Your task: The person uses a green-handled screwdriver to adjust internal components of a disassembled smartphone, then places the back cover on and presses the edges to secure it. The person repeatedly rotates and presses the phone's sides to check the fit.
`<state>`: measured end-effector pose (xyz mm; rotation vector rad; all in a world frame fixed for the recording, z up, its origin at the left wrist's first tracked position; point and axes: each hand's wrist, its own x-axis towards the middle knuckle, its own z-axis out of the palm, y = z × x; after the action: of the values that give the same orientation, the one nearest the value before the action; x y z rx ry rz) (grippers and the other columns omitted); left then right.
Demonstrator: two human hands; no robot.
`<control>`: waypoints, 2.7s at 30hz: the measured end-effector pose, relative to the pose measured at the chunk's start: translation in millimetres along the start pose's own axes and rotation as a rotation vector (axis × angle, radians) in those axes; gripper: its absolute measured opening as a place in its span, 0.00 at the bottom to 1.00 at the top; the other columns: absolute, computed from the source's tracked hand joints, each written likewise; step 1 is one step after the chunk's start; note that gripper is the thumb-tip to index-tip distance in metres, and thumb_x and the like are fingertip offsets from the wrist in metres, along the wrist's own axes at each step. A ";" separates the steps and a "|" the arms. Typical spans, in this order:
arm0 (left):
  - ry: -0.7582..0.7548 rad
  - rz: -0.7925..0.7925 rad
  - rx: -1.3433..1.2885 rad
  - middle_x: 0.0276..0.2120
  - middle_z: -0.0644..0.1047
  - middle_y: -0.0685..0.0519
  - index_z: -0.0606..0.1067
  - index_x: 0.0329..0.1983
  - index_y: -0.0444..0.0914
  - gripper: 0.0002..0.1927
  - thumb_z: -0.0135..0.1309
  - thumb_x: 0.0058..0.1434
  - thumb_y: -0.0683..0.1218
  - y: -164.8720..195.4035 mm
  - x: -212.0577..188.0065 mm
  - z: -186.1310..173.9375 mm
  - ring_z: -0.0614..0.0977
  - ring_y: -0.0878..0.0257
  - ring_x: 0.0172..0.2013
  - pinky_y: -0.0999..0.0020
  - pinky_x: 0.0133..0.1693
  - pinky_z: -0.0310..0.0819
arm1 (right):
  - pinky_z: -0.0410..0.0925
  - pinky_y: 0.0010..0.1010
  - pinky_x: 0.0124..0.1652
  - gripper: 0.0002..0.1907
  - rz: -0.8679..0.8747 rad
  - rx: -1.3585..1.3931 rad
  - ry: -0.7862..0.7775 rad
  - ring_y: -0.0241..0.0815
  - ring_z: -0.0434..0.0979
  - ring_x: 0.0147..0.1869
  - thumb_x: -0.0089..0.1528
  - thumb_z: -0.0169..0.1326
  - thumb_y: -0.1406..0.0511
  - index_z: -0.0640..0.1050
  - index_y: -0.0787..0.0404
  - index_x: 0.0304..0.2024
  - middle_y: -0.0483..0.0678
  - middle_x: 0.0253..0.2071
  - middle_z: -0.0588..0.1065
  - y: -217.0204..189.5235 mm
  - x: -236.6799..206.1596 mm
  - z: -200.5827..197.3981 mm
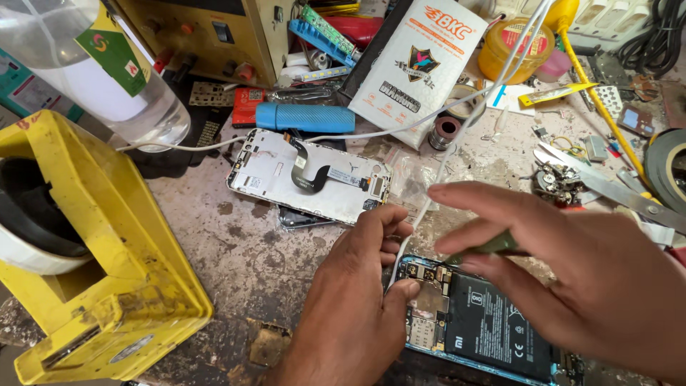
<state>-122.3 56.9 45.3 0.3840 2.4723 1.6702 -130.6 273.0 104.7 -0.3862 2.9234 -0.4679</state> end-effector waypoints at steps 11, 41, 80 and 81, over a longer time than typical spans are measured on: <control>0.005 -0.035 -0.043 0.49 0.80 0.52 0.66 0.65 0.37 0.34 0.61 0.54 0.37 -6.3 1.7 3.1 0.84 0.62 0.47 0.66 0.50 0.74 | 0.75 0.26 0.35 0.34 -0.424 0.182 0.203 0.38 0.85 0.43 0.62 0.56 0.59 0.63 0.56 0.69 0.43 0.44 0.85 -19.5 7.7 -12.1; -0.026 0.019 0.021 0.47 0.83 0.49 0.64 0.68 0.37 0.33 0.57 0.57 0.36 -10.6 0.7 2.0 0.85 0.57 0.48 0.62 0.53 0.76 | 0.75 0.26 0.38 0.37 -0.305 0.210 0.221 0.34 0.87 0.45 0.60 0.62 0.59 0.67 0.50 0.71 0.40 0.44 0.86 -11.8 -0.7 -0.2; -0.022 -0.016 0.018 0.46 0.85 0.51 0.66 0.66 0.38 0.34 0.58 0.53 0.37 -2.4 2.5 -0.1 0.86 0.58 0.48 0.63 0.52 0.73 | 0.74 0.27 0.33 0.35 -0.386 0.281 0.167 0.32 0.88 0.37 0.63 0.60 0.58 0.66 0.49 0.71 0.42 0.42 0.85 -11.8 1.9 0.4; -0.017 -0.026 0.034 0.46 0.84 0.51 0.66 0.66 0.39 0.35 0.58 0.53 0.38 -1.4 2.2 -0.6 0.86 0.57 0.47 0.63 0.52 0.74 | 0.75 0.27 0.35 0.35 -0.396 0.278 0.156 0.32 0.89 0.38 0.63 0.60 0.58 0.65 0.50 0.72 0.43 0.44 0.85 -7.8 0.4 -0.1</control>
<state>-124.8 56.5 44.3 0.3666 2.4850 1.6100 -129.3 265.8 107.3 -0.9295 2.8632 -0.9839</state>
